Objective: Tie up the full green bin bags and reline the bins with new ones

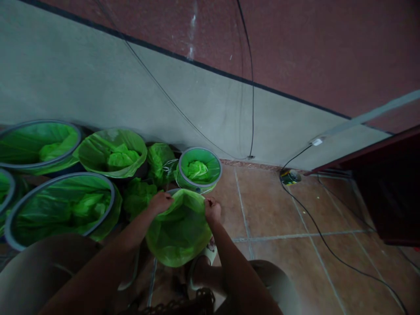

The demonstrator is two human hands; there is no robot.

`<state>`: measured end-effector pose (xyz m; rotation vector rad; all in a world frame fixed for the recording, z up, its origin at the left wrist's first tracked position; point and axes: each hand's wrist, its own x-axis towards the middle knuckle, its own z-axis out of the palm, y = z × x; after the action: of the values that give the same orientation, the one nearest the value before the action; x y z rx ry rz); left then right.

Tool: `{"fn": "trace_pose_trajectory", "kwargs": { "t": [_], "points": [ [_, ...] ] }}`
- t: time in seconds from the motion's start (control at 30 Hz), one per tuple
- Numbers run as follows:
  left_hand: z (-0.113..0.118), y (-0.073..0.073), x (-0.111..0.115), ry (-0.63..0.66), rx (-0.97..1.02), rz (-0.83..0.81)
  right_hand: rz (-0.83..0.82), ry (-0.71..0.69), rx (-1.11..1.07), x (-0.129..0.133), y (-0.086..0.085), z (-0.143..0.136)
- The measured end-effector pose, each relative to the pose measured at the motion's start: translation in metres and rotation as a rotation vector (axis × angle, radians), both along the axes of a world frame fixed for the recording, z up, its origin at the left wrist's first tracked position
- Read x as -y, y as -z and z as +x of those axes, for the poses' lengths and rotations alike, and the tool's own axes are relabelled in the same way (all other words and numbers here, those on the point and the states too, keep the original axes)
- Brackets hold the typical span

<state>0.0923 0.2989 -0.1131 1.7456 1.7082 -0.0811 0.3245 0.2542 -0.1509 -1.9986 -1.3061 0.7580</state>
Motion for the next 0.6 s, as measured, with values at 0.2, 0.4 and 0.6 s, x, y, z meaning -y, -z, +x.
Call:
{"fn": "trace_pose_trajectory", "kwargs": {
  "t": [0.2,0.4,0.6],
  "points": [
    [-0.019,-0.003,-0.022,-0.181,0.004,0.014,-0.064,-0.037,0.094,-0.018,0.011,0.002],
    [-0.018,0.012,-0.039,-0.197,-0.057,0.034,-0.116,-0.053,0.156,-0.037,0.022,0.001],
    [-0.01,0.016,-0.015,-0.159,0.088,0.121,-0.071,-0.025,0.154,-0.039,0.029,-0.003]
  ]
}}
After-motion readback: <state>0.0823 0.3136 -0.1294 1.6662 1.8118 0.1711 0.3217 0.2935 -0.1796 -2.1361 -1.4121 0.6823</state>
